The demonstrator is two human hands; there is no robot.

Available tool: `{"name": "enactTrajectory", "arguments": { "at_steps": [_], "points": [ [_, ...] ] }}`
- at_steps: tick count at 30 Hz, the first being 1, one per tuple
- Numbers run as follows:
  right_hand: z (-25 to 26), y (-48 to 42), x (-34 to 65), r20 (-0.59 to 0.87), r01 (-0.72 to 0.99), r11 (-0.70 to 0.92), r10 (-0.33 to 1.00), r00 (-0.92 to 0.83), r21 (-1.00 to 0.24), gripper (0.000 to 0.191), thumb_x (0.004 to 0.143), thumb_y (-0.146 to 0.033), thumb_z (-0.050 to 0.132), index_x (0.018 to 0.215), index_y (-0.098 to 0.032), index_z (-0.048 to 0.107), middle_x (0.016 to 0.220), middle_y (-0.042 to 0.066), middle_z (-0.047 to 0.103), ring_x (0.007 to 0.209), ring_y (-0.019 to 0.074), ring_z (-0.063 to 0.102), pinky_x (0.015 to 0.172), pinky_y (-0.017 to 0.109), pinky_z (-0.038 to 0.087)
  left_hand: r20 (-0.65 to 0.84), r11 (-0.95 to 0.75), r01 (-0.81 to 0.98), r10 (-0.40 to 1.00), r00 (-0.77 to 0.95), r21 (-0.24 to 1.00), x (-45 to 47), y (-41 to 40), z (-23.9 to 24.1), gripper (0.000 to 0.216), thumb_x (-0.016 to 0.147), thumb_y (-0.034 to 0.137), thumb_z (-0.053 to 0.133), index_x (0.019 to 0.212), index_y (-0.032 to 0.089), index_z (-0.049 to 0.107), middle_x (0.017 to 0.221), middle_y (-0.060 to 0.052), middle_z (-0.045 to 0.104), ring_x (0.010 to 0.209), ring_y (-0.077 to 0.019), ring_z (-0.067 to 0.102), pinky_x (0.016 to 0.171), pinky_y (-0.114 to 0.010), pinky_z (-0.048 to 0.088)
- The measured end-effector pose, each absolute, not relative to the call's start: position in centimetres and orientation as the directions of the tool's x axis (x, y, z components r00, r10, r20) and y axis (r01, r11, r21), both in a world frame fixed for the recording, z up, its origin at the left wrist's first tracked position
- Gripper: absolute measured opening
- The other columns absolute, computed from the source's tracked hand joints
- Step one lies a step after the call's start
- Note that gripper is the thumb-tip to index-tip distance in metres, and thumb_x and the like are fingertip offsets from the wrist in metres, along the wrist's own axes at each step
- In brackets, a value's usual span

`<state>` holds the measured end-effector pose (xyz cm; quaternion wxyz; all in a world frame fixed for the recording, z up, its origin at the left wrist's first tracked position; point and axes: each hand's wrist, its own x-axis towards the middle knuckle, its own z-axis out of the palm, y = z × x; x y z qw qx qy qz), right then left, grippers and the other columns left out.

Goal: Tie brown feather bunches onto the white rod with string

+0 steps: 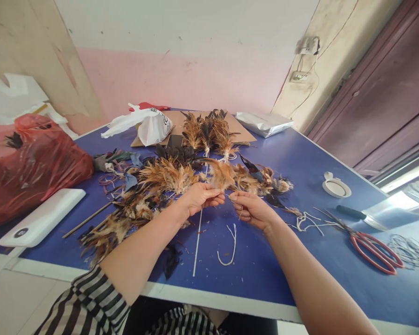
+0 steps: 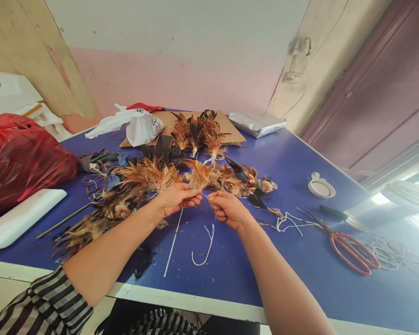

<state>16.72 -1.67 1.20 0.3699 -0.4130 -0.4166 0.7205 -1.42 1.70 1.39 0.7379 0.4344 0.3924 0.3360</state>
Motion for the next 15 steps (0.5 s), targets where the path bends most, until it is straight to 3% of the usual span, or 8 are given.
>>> {"name": "enactTrajectory", "arguments": {
  "at_steps": [5,8,12,15],
  "points": [
    [1.2,-2.0,17.0,-0.260,-0.054,-0.298,0.897,-0.357,-0.953,0.024,0.067,-0.033,0.067,0.075,-0.016,0.053,0.043,-0.012,0.030,0.032,0.0001,0.020,0.033,0.015,0.011,-0.276,0.380,-0.165,0.853,0.442,0.910,-1.7,2.0,1.4,0.012,0.071,0.018,0.065,0.075,0.006,0.065,0.067,-0.008,0.066,0.055,-0.0082,0.062,0.052,-0.013,0.049],
    [1.1,-2.0,16.8,-0.256,-0.034,-0.281,0.912,-0.321,-0.959,0.023,0.066,-0.032,0.067,0.073,-0.016,0.053,0.047,-0.009,0.037,0.033,0.0001,0.026,0.033,0.015,0.014,-0.276,0.377,-0.165,0.857,0.435,0.912,-1.6,2.0,1.5,0.013,0.070,0.018,0.065,0.075,0.006,0.065,0.066,-0.008,0.066,0.054,-0.0081,0.062,0.050,-0.013,0.049],
    [0.9,-2.2,15.9,-0.179,-0.103,-0.204,0.960,-0.213,-0.973,0.028,0.065,-0.029,0.067,0.089,-0.020,0.054,0.075,-0.002,0.058,0.041,0.0034,0.045,0.033,0.016,0.026,-0.270,0.378,-0.169,0.851,0.451,0.910,-1.5,1.5,2.0,0.009,0.072,0.015,0.063,0.074,0.006,0.064,0.064,-0.007,0.066,0.053,-0.0076,0.061,0.050,-0.013,0.049],
    [0.9,-2.4,15.3,-0.122,-0.190,-0.190,0.939,-0.321,-0.963,0.042,0.064,-0.023,0.067,0.103,-0.025,0.051,0.090,-0.001,0.060,0.045,0.0045,0.049,0.037,0.018,0.034,-0.261,0.399,-0.182,0.821,0.508,0.899,-1.4,1.2,2.1,0.008,0.074,0.013,0.061,0.073,0.006,0.064,0.063,-0.006,0.065,0.053,-0.0069,0.061,0.051,-0.012,0.049]
  ]
}}
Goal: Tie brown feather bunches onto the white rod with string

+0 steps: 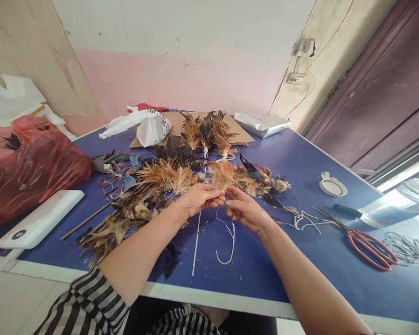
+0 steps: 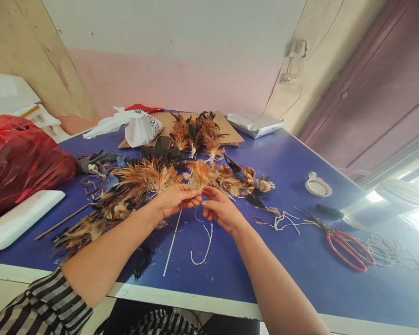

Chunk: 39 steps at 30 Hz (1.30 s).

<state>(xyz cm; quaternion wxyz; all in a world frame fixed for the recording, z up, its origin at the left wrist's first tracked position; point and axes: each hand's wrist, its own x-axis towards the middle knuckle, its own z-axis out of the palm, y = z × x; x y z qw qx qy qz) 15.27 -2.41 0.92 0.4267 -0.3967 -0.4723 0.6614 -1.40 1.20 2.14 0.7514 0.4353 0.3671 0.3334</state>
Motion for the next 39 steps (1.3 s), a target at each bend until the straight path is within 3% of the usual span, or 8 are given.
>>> {"name": "enactTrajectory", "arguments": {
  "at_steps": [4,9,12,15,18,29,35,39],
  "points": [
    [1.1,-2.5,15.5,-0.199,-0.149,-0.278,0.895,-0.400,-0.949,0.033,0.064,-0.027,0.068,0.094,-0.019,0.056,0.068,-0.003,0.057,0.040,0.0036,0.042,0.037,0.018,0.030,-0.246,0.403,-0.198,0.808,0.536,0.893,-1.7,1.5,1.8,0.010,0.074,0.015,0.061,0.074,0.006,0.065,0.067,-0.007,0.066,0.055,-0.0070,0.061,0.051,-0.012,0.049],
    [1.3,-2.3,16.4,-0.221,-0.043,-0.242,0.936,-0.272,-0.969,0.028,0.065,-0.039,0.068,0.075,-0.015,0.057,0.046,-0.009,0.037,0.035,0.0015,0.025,0.035,0.017,0.015,-0.290,0.420,-0.176,0.820,0.493,0.890,-2.1,2.2,1.5,0.014,0.070,0.017,0.066,0.081,0.008,0.066,0.089,-0.012,0.067,0.061,-0.0095,0.064,0.048,-0.013,0.049],
    [1.6,-2.3,16.6,-0.115,0.189,-0.088,0.984,-0.138,-0.978,0.027,0.066,-0.041,0.064,0.073,-0.015,0.060,0.043,-0.009,0.034,0.037,0.0032,0.024,0.037,0.019,0.016,-0.310,0.392,-0.129,0.856,0.414,0.911,-2.2,2.4,1.5,0.019,0.067,0.018,0.068,0.083,0.008,0.067,0.091,-0.012,0.067,0.062,-0.0112,0.064,0.049,-0.014,0.050],
    [1.9,-2.4,16.7,0.003,0.464,0.035,0.998,-0.070,-0.885,0.026,0.067,-0.040,0.060,0.069,-0.014,0.065,0.046,-0.004,0.044,0.042,0.0059,0.032,0.041,0.021,0.023,-0.293,0.364,-0.127,0.876,0.382,0.923,-2.4,2.5,1.6,0.021,0.068,0.018,0.067,0.087,0.009,0.068,0.086,-0.011,0.068,0.058,-0.0092,0.063,0.050,-0.014,0.051],
    [1.9,-2.5,16.5,0.062,0.581,0.100,0.995,-0.084,-0.808,0.026,0.068,-0.039,0.056,0.068,-0.015,0.067,0.049,-0.002,0.049,0.046,0.0081,0.037,0.044,0.022,0.028,-0.281,0.364,-0.128,0.861,0.424,0.923,-2.3,2.1,1.9,0.021,0.069,0.018,0.067,0.088,0.010,0.068,0.089,-0.011,0.068,0.057,-0.0075,0.061,0.051,-0.013,0.051],
    [1.9,-2.4,16.5,0.085,0.589,0.123,0.992,-0.092,-0.798,0.023,0.069,-0.033,0.052,0.071,-0.016,0.067,0.056,-0.001,0.057,0.049,0.0095,0.043,0.048,0.022,0.032,-0.388,0.550,-0.081,0.678,0.624,0.831,-1.6,1.6,0.9,0.015,0.071,0.017,0.065,0.083,0.008,0.067,0.080,-0.010,0.069,0.057,-0.0082,0.063,0.047,-0.012,0.048],
    [2.0,-2.3,16.8,0.067,0.555,0.108,0.993,-0.095,-0.825,0.028,0.069,-0.039,0.054,0.074,-0.016,0.068,0.058,0.001,0.059,0.050,0.0108,0.046,0.049,0.023,0.034,-0.422,0.594,-0.142,0.700,0.577,0.792,-1.9,2.3,0.3,0.014,0.069,0.016,0.066,0.081,0.009,0.065,0.078,-0.008,0.069,0.059,-0.0099,0.064,0.047,-0.014,0.049],
    [2.1,-2.4,16.8,0.085,0.609,0.120,0.993,-0.086,-0.784,0.025,0.069,-0.038,0.055,0.071,-0.016,0.066,0.054,0.000,0.056,0.048,0.0106,0.043,0.047,0.023,0.032,-0.395,0.514,-0.122,0.770,0.501,0.849,-1.7,2.3,0.2,0.016,0.069,0.020,0.067,0.080,0.009,0.064,0.073,-0.008,0.068,0.057,-0.0099,0.063,0.045,-0.014,0.047]
  ]
}}
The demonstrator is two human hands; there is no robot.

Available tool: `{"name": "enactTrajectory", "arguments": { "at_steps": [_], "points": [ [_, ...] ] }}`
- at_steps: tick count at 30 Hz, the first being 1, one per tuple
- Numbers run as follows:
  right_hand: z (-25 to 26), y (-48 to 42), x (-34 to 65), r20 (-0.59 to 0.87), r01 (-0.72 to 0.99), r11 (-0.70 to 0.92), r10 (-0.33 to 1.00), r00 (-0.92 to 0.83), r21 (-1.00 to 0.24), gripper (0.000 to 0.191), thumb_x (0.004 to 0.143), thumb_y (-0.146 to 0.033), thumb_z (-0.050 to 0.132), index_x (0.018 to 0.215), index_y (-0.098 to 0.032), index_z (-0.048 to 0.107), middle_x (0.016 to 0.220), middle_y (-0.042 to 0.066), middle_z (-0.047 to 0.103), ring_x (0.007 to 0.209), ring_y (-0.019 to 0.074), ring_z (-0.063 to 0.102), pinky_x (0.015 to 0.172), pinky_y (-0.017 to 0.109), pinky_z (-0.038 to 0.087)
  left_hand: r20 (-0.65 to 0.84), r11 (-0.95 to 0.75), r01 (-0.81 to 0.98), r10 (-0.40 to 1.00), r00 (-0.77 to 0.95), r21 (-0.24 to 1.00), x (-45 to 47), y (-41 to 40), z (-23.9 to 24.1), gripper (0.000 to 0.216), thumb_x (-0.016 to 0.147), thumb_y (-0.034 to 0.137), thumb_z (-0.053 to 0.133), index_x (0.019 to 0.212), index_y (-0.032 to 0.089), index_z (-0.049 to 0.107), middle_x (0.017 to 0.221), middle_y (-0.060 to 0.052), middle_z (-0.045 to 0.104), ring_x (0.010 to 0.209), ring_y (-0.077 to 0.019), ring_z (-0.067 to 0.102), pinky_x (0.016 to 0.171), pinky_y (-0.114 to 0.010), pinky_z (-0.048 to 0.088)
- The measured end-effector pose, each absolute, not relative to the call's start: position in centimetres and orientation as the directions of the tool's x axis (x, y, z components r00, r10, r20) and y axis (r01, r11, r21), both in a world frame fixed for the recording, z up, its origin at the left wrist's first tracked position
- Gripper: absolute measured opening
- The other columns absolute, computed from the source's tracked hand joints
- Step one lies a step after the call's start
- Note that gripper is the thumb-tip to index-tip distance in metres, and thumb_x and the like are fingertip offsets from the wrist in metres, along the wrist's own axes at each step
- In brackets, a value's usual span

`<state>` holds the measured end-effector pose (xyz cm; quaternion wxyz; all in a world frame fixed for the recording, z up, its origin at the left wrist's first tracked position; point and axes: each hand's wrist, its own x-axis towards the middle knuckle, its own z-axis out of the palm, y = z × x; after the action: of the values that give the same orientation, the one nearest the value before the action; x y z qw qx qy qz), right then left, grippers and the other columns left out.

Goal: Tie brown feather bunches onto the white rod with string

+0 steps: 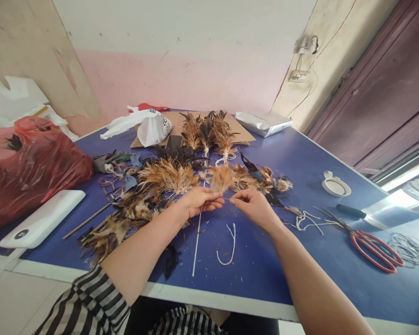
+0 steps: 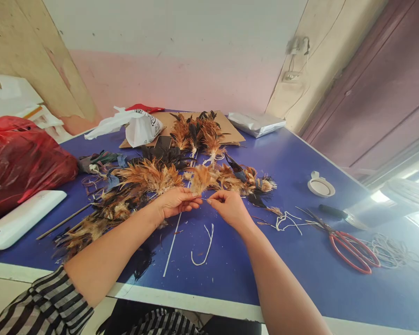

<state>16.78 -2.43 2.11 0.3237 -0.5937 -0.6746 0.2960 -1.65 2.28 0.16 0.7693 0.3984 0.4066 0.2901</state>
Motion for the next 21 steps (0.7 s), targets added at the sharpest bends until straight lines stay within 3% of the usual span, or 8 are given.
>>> {"name": "enactTrajectory", "arguments": {
  "at_steps": [9,16,19,21],
  "points": [
    [2.2,-3.2,16.2,0.449,0.777,0.400,0.877,-0.171,-0.485,0.013,0.076,-0.023,0.051,0.072,-0.018,0.063,0.070,0.002,0.059,0.062,0.0127,0.050,0.059,0.024,0.036,-0.255,0.272,0.021,0.866,0.431,0.962,-0.9,1.5,0.0,0.015,0.069,0.021,0.065,0.063,0.007,0.060,0.059,-0.007,0.063,0.049,-0.0106,0.060,0.045,-0.018,0.046],
    [2.4,-4.0,15.6,0.526,0.878,0.443,0.798,-0.296,-0.179,0.024,0.086,-0.025,0.039,0.079,-0.018,0.061,0.077,0.004,0.058,0.067,0.0124,0.051,0.058,0.023,0.032,-0.154,0.062,0.183,0.822,0.548,0.981,-0.6,1.1,-0.8,0.019,0.074,0.023,0.056,0.060,0.010,0.060,0.052,-0.005,0.061,0.049,-0.0119,0.060,0.049,-0.022,0.049],
    [2.8,-4.1,15.2,0.482,0.851,0.525,0.747,-0.457,-0.005,0.025,0.087,-0.024,0.039,0.077,-0.018,0.061,0.074,0.005,0.055,0.066,0.0127,0.049,0.057,0.024,0.030,-0.165,-0.008,0.277,0.786,0.596,0.961,-0.4,0.6,-0.8,0.022,0.074,0.024,0.055,0.055,0.011,0.057,0.049,-0.003,0.059,0.045,-0.0113,0.058,0.045,-0.021,0.047],
    [3.2,-4.0,15.1,0.421,0.812,0.582,0.726,-0.544,0.046,0.025,0.085,-0.024,0.042,0.074,-0.018,0.062,0.070,0.005,0.053,0.065,0.0131,0.047,0.055,0.025,0.029,-0.175,-0.043,0.305,0.740,0.649,0.951,-0.4,0.3,-0.6,0.023,0.074,0.025,0.055,0.055,0.012,0.056,0.048,-0.002,0.057,0.042,-0.0100,0.056,0.042,-0.019,0.045]
  ]
}}
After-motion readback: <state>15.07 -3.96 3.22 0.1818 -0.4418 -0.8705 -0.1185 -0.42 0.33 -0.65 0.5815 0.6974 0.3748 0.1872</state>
